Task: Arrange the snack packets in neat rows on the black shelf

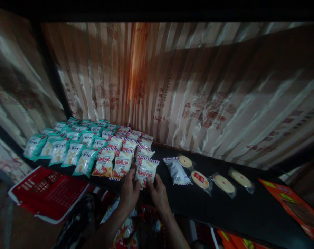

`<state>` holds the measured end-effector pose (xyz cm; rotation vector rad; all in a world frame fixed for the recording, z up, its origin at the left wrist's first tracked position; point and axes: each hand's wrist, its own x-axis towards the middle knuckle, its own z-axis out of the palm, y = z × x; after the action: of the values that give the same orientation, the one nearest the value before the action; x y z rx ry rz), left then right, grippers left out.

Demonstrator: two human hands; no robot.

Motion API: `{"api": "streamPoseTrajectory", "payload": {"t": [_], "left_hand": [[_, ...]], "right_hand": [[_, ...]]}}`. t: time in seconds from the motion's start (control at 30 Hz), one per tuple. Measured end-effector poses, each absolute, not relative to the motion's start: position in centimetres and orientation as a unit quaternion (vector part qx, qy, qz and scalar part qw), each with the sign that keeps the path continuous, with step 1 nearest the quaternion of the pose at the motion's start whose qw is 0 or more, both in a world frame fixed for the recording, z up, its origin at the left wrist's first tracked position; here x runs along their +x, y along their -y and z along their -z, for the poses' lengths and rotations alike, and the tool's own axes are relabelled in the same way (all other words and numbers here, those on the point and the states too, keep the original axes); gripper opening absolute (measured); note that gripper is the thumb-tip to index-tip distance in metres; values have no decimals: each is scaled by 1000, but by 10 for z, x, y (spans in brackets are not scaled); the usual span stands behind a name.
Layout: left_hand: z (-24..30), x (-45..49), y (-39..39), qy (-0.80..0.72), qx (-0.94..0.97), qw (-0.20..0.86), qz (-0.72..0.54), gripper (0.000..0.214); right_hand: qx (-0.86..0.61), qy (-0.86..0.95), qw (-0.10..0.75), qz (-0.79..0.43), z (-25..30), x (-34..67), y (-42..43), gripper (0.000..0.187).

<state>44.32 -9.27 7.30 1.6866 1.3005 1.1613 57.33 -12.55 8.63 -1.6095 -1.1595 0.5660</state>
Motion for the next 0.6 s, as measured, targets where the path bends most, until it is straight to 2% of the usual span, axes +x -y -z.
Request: {"api": "streamPoseTrajectory", "payload": {"t": [0.37, 0.6], "left_hand": [[-60, 442, 94, -483, 711, 265, -437, 43], [-55, 441, 90, -483, 730, 210, -436, 40]], "right_hand": [[-662, 524, 517, -144, -67, 579, 109, 38], [-680, 539, 487, -103, -63, 578, 101, 40]]}}
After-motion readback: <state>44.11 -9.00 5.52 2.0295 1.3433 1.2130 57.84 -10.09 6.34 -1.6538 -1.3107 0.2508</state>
